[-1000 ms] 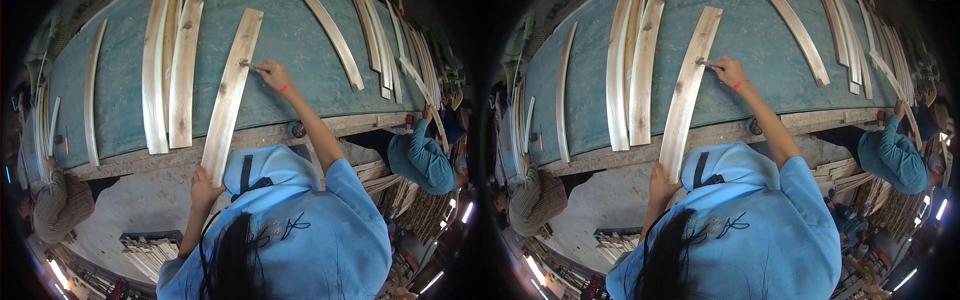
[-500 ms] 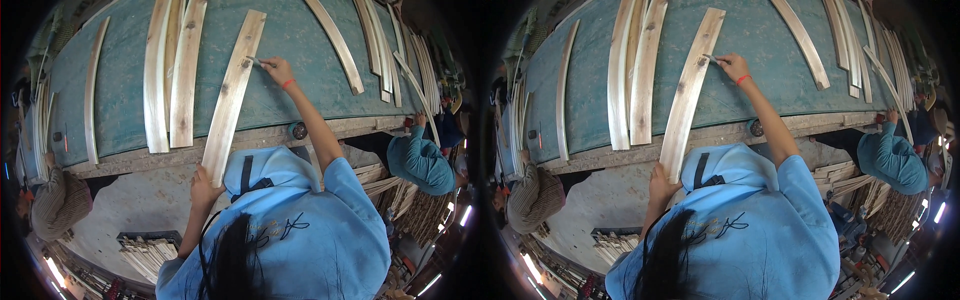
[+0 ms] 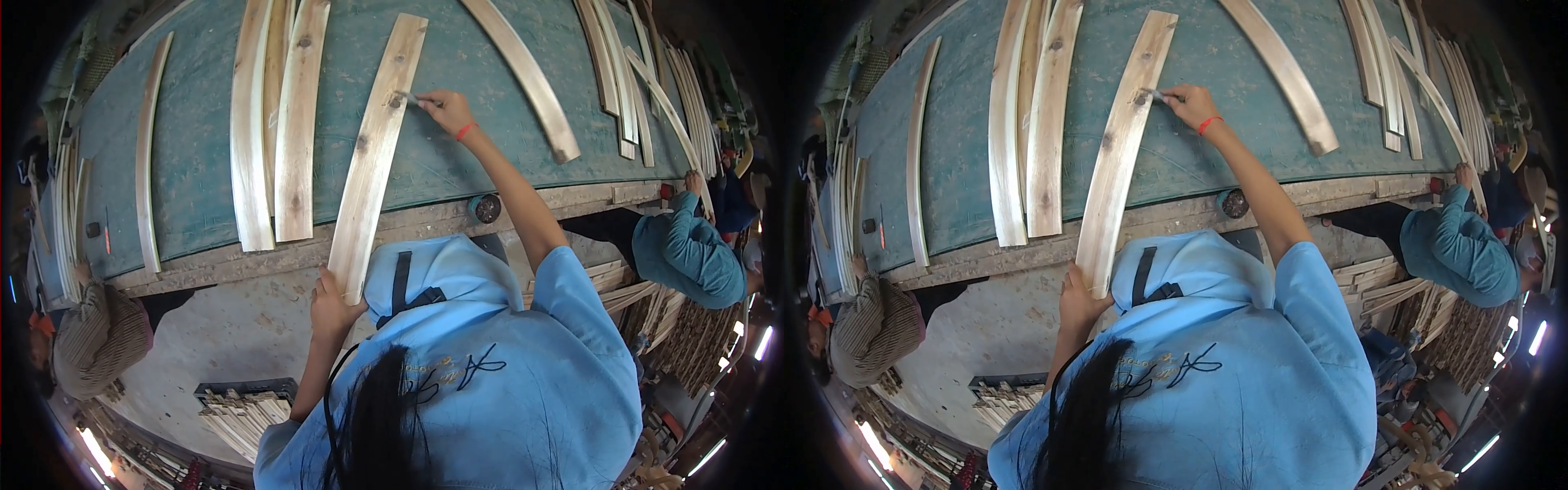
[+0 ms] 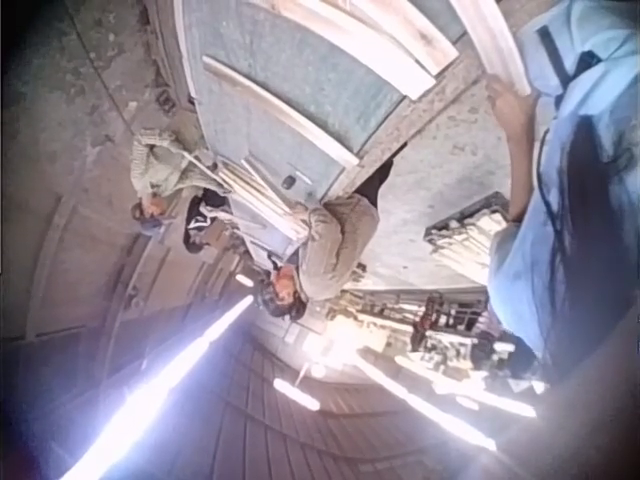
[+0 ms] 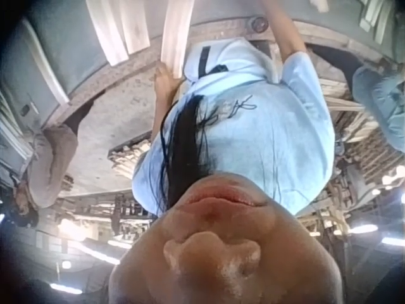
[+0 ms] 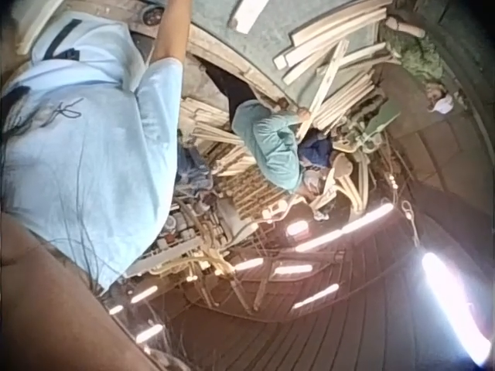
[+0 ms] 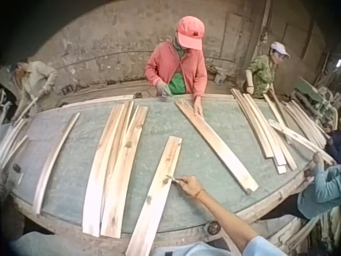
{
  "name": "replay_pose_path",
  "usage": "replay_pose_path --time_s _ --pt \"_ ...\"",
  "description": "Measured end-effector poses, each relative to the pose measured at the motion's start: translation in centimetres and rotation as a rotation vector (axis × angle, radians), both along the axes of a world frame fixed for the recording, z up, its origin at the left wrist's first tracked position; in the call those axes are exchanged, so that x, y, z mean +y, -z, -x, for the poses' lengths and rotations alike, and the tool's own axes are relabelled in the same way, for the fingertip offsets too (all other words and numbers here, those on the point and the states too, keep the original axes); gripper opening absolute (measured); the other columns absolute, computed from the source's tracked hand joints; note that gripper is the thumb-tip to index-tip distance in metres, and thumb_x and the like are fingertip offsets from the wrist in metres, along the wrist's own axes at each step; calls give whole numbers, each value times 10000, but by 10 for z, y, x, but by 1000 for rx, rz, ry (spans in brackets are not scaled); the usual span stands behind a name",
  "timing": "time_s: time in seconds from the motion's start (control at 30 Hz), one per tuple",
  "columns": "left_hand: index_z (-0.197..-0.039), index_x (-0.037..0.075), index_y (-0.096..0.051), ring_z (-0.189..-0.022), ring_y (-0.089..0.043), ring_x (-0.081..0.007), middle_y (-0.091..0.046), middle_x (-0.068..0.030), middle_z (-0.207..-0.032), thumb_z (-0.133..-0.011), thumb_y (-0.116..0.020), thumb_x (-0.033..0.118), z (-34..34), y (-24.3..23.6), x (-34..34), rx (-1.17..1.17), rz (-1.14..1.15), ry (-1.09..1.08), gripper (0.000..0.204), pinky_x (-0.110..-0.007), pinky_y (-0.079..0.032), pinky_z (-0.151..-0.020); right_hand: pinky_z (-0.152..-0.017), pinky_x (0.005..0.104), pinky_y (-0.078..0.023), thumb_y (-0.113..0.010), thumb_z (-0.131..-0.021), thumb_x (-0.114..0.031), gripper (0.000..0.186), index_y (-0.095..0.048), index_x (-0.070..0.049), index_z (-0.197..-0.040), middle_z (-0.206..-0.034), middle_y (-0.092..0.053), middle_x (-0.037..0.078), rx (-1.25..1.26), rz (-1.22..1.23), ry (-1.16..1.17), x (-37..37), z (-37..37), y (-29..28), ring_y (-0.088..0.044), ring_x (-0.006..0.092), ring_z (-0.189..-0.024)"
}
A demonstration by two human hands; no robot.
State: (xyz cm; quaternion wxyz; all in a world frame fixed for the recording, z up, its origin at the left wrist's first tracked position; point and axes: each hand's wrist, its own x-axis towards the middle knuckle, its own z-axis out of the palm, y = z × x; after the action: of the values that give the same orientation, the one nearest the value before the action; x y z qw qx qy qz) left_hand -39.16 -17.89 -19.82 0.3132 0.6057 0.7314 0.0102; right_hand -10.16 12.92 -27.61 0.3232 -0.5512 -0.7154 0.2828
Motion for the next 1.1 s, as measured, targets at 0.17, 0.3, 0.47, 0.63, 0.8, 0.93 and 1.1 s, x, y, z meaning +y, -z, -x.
replay_pose_path --time_s 0.17,0.3,0.47,0.63,0.8,0.93,1.1 --pt "-1332 -120 -235 -945 -543 -451 -505 -285 -1079 -594 -766 360 0 1 -2 10 -4 2 1028 -470 -474 -833 -668 325 -491 -632 -793 -83 193 -698 -62 -973 -843 -656 146 -1 -53 38 -15 18 1 -639 272 -740" --pt "-1333 -120 -235 -950 -542 -449 -503 -287 -1081 -597 -765 349 1 1 -1 9 9 -6 1021 -468 -474 -835 -682 352 -493 -625 -798 -93 180 -701 -69 -960 -823 -647 152 27 -44 -43 -22 19 -4 -634 298 -742" --pt "-1329 -120 -240 -949 -544 -451 -506 -286 -1079 -595 -768 336 0 2 -1 13 -10 4 1013 -468 -476 -831 -684 351 -494 -619 -803 -93 173 -700 -57 -952 -810 -645 155 179 58 65 -14 13 6 -632 298 -735" --pt "-1323 -120 -248 -938 -550 -451 -514 -285 -1063 -595 -769 356 0 2 -1 27 -15 1 1014 -473 -479 -822 -732 340 -503 -622 -792 -111 196 -700 -43 -959 -868 -668 162 -14 4 10 -23 25 -6 -643 297 -780" --pt "-1324 -116 -250 -943 -549 -450 -514 -283 -1064 -596 -767 378 1 4 -2 26 -6 0 1020 -472 -479 -822 -743 313 -501 -644 -787 -141 221 -699 -54 -982 -884 -682 157 28 188 -245 -24 14 -18 -657 262 -813" --pt "-1329 -113 -252 -957 -544 -449 -516 -276 -1066 -598 -766 386 2 3 -4 29 -28 6 1023 -470 -474 -829 -748 291 -495 -655 -789 -186 246 -697 -59 -995 -883 -694 139 202 412 67 -17 14 -20 -663 216 -818" --pt "-1334 -104 -251 -973 -539 -451 -513 -275 -1092 -600 -767 380 0 1 0 33 -7 4 1020 -470 -469 -843 -545 243 -440 -645 -798 -170 239 -701 -47 -995 -803 -692 42 106 -3 -51 -18 11 -7 -550 103 -558"
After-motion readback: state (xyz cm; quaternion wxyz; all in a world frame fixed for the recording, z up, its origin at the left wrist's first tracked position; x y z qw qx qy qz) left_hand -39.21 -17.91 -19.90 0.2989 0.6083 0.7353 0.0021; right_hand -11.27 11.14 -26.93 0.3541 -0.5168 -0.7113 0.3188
